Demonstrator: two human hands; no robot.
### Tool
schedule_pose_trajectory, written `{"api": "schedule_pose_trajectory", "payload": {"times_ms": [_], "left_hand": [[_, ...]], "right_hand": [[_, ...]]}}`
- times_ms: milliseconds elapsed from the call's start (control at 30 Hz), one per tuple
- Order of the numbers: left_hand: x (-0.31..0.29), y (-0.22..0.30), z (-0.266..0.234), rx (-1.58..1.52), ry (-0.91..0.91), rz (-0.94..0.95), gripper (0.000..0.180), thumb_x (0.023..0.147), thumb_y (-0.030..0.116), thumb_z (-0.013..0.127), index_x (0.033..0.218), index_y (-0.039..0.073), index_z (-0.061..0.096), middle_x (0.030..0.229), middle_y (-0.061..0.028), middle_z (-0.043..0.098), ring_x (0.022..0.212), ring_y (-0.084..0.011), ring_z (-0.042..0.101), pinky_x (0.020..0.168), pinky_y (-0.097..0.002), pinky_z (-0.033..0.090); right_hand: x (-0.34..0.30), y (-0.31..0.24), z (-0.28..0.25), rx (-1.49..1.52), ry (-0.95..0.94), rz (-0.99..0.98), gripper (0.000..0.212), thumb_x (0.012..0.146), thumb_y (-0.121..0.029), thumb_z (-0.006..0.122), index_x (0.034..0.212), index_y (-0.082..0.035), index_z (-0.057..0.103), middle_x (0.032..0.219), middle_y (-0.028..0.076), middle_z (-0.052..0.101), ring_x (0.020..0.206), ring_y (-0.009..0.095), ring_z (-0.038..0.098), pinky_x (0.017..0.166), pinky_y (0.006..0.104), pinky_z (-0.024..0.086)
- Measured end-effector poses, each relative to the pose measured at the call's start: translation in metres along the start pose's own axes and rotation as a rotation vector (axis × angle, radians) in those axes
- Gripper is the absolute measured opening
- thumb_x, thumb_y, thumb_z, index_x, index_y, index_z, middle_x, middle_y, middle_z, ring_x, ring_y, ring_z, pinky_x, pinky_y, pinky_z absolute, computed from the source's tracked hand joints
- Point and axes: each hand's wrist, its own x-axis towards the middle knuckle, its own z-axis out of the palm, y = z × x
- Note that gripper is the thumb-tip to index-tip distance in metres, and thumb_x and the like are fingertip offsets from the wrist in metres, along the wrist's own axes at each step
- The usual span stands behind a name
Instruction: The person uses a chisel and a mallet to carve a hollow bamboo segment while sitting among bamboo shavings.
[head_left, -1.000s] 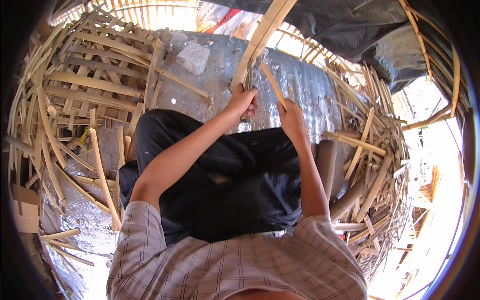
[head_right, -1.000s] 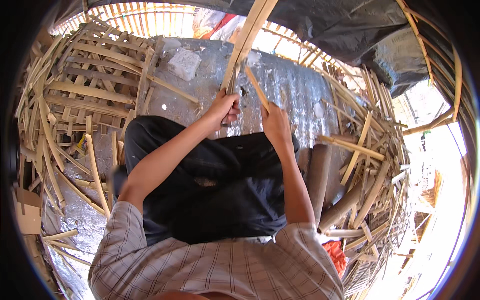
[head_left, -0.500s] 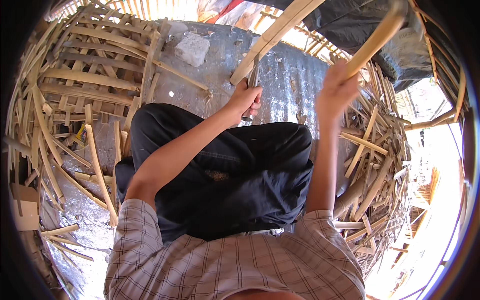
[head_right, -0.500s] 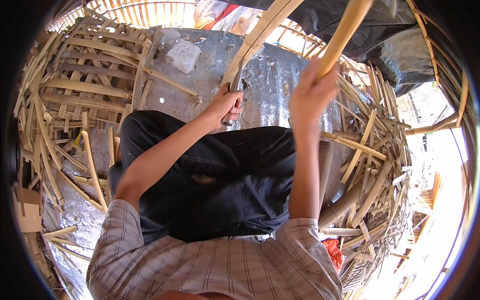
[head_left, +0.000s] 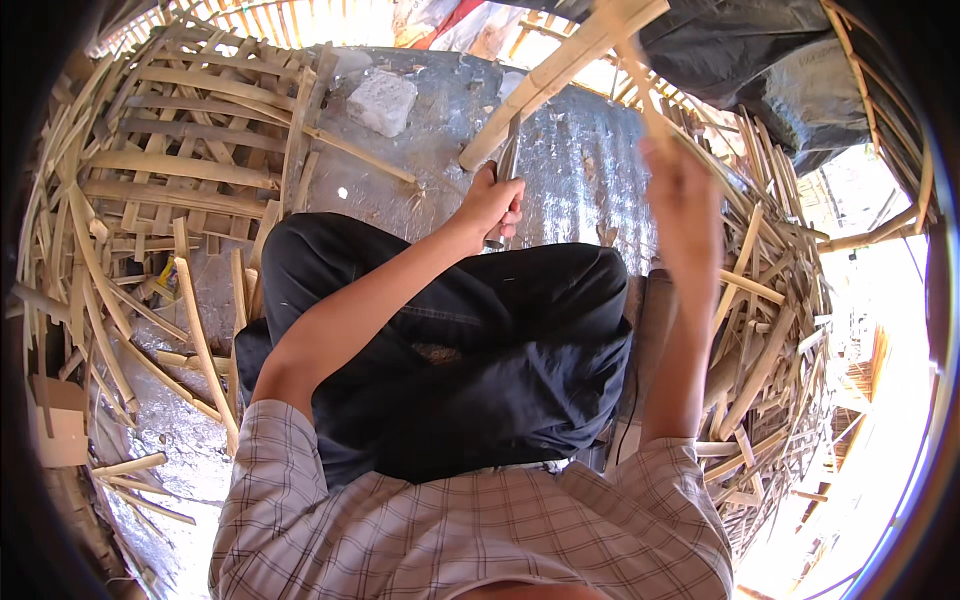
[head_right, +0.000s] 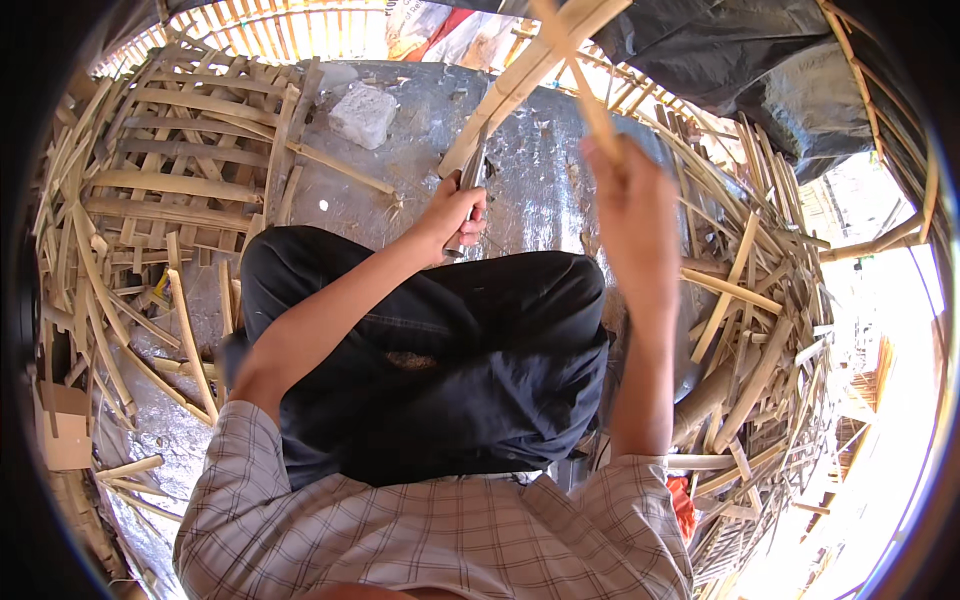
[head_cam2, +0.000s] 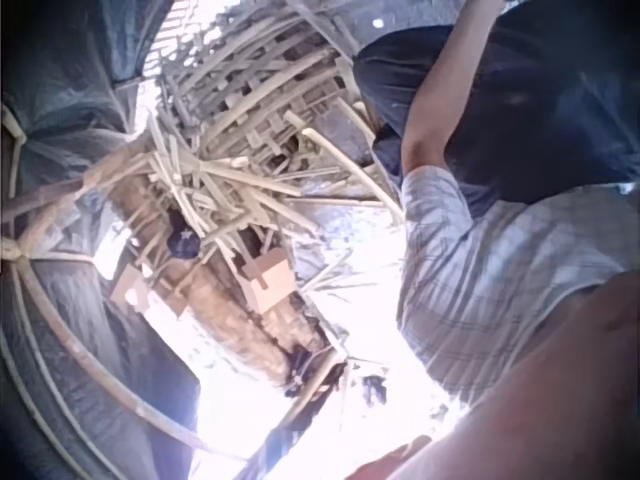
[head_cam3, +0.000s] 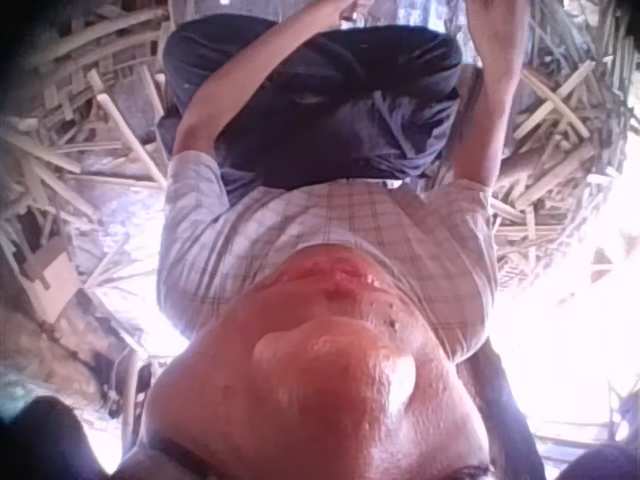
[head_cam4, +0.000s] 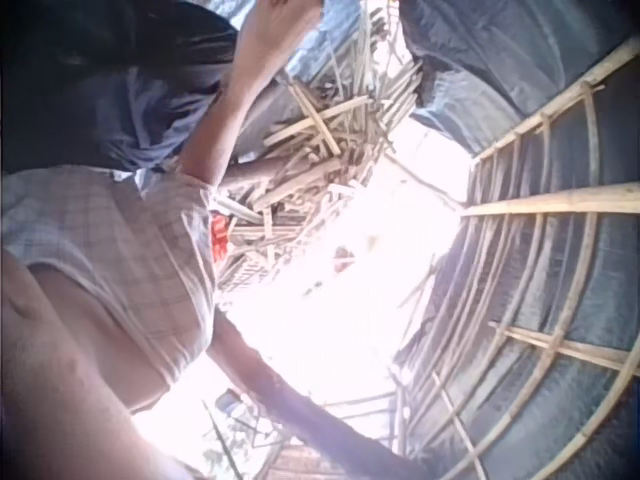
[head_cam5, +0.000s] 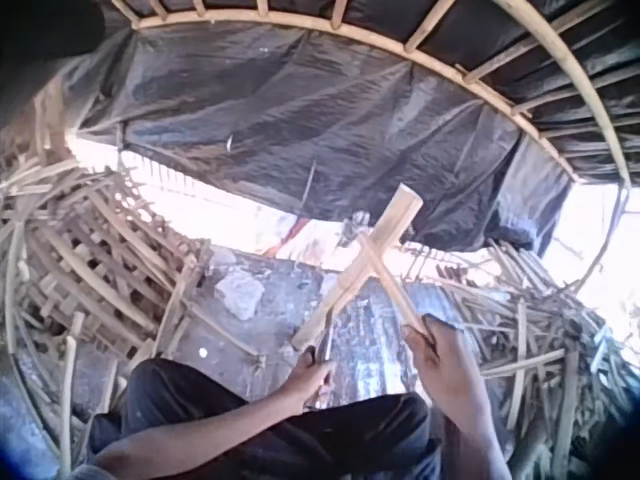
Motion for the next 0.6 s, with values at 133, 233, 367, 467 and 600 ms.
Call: {"api": "schedule_pose_trajectory", "payload": {"times_ms": [133,233,367,467,600], "left_hand": [[-0.003,0.005,-0.002,-0.060,0.011,0.003,0.021,0.089,0.007,0.057,0.097,0.014,0.039,0.070,-0.0027,0.046,0.046,-0.0074,0.042,0.036,-0.0237,0.030],[0.000,0.008,0.003,-0.081,-0.017,-0.005,0.021,0.089,0.007,0.057,0.097,0.014,0.040,0.070,-0.0028,0.046,0.046,-0.0075,0.041,0.036,-0.0243,0.030],[0.004,0.014,-0.008,-0.024,0.008,0.026,0.020,0.089,0.008,0.058,0.099,0.013,0.041,0.070,-0.0029,0.045,0.047,-0.0083,0.041,0.037,-0.0251,0.030],[-0.005,0.011,0.000,0.055,0.141,0.039,0.027,0.090,0.011,0.060,0.102,0.009,0.036,0.070,-0.0061,0.045,0.048,-0.0101,0.040,0.038,-0.0287,0.031],[0.004,0.003,-0.013,0.002,-0.021,-0.004,0.022,0.090,0.010,0.059,0.095,0.009,0.038,0.070,-0.0056,0.046,0.047,-0.0093,0.041,0.038,-0.0289,0.031]], "right_hand": [[0.006,-0.017,-0.021,0.363,0.295,-0.052,0.032,0.104,-0.028,0.060,0.087,0.000,0.060,0.060,-0.004,0.041,0.053,0.006,0.034,0.046,0.0280,0.026],[0.021,0.023,0.029,0.552,0.484,-0.175,0.030,0.104,-0.024,0.060,0.086,0.000,0.059,0.062,-0.002,0.042,0.054,0.007,0.036,0.046,0.0286,0.028],[-0.012,0.084,0.112,-0.064,-0.125,-0.083,0.022,0.100,-0.016,0.057,0.093,0.005,0.059,0.084,0.035,0.063,0.085,0.055,0.060,0.071,0.0578,0.047],[-0.020,0.092,0.126,-0.024,-0.191,-0.017,0.027,0.101,-0.021,0.057,0.093,0.005,0.059,0.081,0.034,0.062,0.084,0.054,0.060,0.071,0.0603,0.044],[0.003,0.056,0.067,0.025,-0.184,0.090,0.035,0.101,-0.027,0.061,0.088,0.005,0.061,0.069,0.026,0.058,0.061,0.045,0.050,0.057,0.0486,0.039]]}}
